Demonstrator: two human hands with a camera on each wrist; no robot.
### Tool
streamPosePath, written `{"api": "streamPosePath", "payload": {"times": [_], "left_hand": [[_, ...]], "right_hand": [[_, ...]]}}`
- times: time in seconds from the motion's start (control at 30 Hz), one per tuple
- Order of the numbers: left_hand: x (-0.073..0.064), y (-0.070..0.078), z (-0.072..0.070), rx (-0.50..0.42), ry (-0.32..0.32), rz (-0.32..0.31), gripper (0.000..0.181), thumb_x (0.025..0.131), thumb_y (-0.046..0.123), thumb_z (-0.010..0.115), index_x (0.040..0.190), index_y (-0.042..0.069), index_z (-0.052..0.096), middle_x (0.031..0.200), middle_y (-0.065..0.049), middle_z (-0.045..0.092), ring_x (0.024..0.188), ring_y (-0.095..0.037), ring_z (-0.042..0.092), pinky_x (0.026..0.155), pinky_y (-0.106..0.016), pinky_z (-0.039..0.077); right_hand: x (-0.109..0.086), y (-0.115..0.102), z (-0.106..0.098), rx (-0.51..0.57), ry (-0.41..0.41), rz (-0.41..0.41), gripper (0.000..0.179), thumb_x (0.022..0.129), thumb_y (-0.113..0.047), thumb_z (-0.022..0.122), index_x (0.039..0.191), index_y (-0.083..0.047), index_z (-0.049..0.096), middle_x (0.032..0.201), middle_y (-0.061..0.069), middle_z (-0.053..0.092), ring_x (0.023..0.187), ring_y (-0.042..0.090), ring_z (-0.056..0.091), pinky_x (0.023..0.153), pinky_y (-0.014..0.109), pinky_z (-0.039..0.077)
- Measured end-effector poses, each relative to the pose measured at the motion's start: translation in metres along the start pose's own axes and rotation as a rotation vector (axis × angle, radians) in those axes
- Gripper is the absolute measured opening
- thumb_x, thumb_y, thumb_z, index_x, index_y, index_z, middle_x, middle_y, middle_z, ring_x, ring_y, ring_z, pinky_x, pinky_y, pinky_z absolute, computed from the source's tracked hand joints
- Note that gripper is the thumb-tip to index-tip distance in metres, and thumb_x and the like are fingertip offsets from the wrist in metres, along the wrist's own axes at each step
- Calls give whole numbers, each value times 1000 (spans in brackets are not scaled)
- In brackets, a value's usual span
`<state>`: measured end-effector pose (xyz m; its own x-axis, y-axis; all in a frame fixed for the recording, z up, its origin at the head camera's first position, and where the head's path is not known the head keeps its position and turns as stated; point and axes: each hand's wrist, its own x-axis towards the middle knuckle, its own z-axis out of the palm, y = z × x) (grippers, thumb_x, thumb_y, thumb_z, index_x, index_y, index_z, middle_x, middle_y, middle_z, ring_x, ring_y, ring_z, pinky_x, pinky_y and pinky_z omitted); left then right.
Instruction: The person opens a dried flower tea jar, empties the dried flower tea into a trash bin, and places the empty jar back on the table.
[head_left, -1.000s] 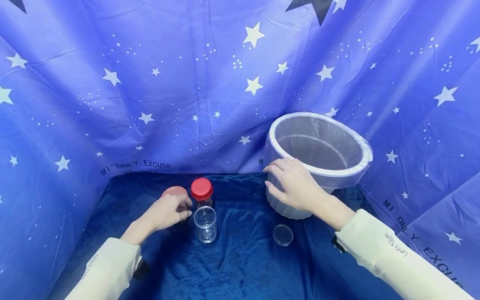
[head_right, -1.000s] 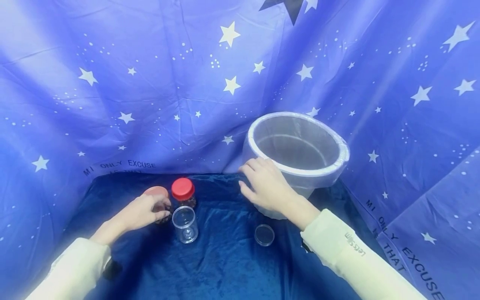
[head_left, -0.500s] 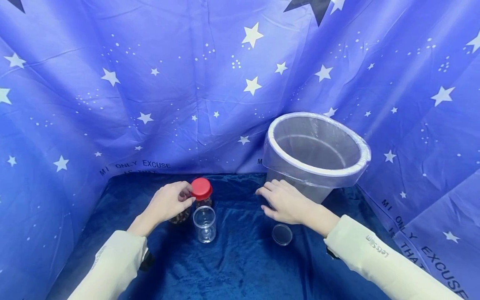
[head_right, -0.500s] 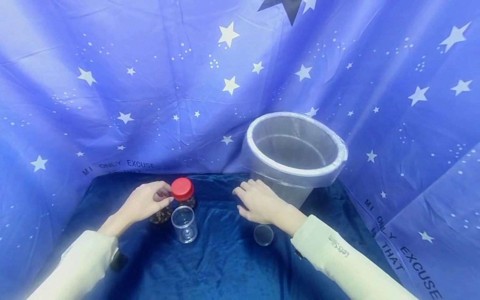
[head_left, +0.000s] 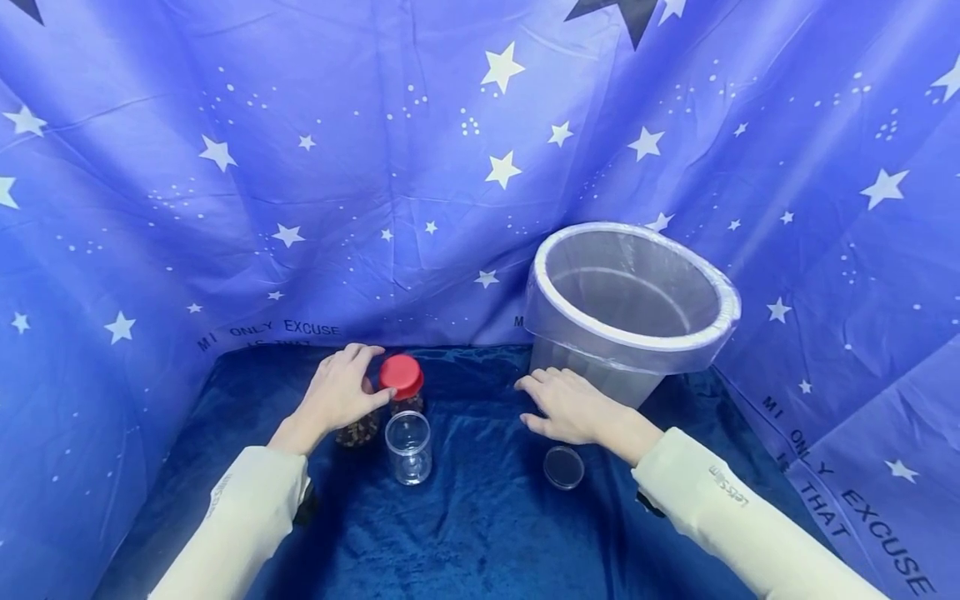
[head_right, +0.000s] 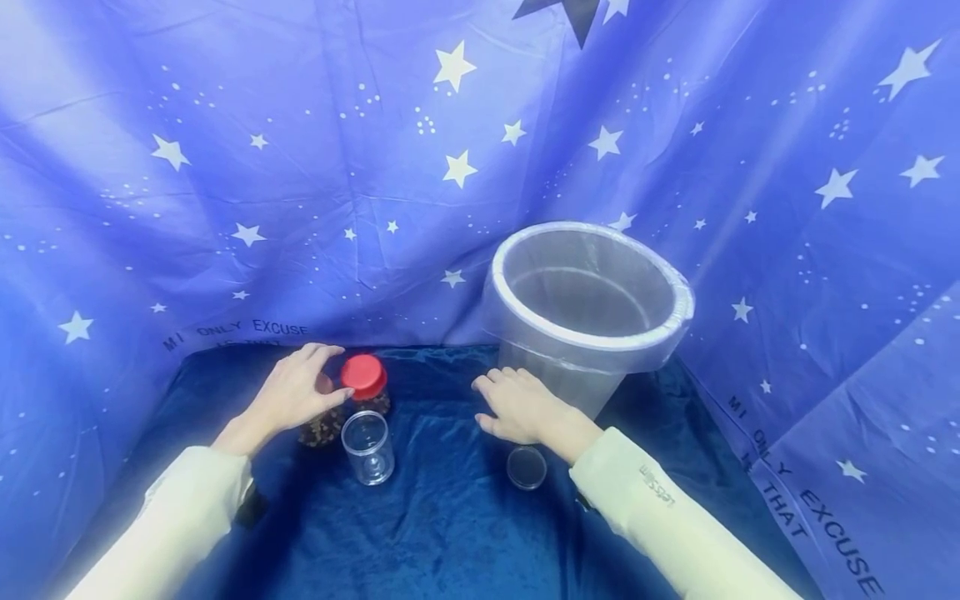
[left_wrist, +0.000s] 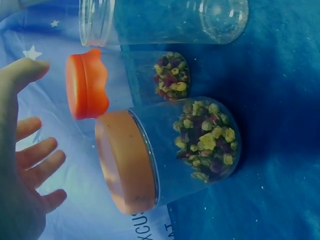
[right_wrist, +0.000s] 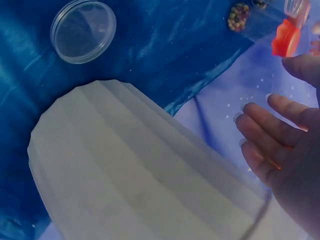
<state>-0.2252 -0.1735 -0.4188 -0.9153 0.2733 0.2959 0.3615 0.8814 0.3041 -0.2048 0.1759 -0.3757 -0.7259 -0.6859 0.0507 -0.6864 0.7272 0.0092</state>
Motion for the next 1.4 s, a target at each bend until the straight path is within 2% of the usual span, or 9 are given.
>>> {"api": "streamPosePath", "payload": {"times": [0.1,0.2,0.37,0.5,0.73,0.93,1.13,1.33,1.4], "left_hand": [[5,2,0,16,-81,-34,73,79,44,72,137,5,53,132,-22,58,123,-41,53,110,-65,31],[9,5,2,26,-152,-67,79,79,46,72,142,6,48,137,-22,55,130,-42,48,114,-70,20],[12,9,4,65,-213,-113,84,78,47,73,143,3,45,137,-23,54,134,-43,43,114,-74,6],[13,11,8,94,-247,-156,86,77,48,75,141,1,45,136,-25,53,135,-45,40,112,-75,1],[15,13,18,134,-276,-218,88,75,53,77,138,1,45,133,-27,53,134,-48,38,112,-75,2],[19,16,25,140,-254,-227,85,76,54,77,133,-2,47,131,-28,55,131,-47,42,113,-74,7],[24,22,32,61,-213,-193,72,79,43,79,127,-2,48,124,-25,62,124,-41,53,115,-69,11],[27,24,36,-29,-237,-167,75,79,34,80,133,-2,42,126,-25,64,125,-37,57,117,-65,15],[28,23,38,-77,-241,-159,74,80,30,80,133,-3,40,126,-26,63,123,-38,58,116,-62,22]], "right_hand": [[3,4,2,38,-26,52,41,92,-30,63,123,-3,61,106,10,65,97,28,63,85,45,51],[4,7,3,80,-46,96,43,93,-30,62,126,-3,59,105,9,64,96,26,62,86,45,52],[5,9,7,143,-73,122,44,93,-28,62,128,-1,58,112,11,64,102,26,62,88,45,52],[4,7,11,160,-99,129,45,93,-28,62,129,-1,57,117,14,64,110,30,62,90,47,52],[3,6,16,156,-124,135,45,93,-27,62,129,-1,56,120,15,63,113,33,62,91,48,52],[2,4,21,148,-135,135,44,93,-26,62,128,-2,56,119,15,63,112,33,62,91,49,52],[1,2,28,156,-149,136,44,93,-26,62,129,-2,56,120,15,63,112,33,61,93,49,51],[2,-2,35,163,-186,154,45,94,-27,62,131,-2,55,122,15,62,113,33,60,95,48,50],[2,-4,36,165,-191,154,44,93,-26,63,130,-2,55,121,15,62,112,33,60,95,48,50]]}}
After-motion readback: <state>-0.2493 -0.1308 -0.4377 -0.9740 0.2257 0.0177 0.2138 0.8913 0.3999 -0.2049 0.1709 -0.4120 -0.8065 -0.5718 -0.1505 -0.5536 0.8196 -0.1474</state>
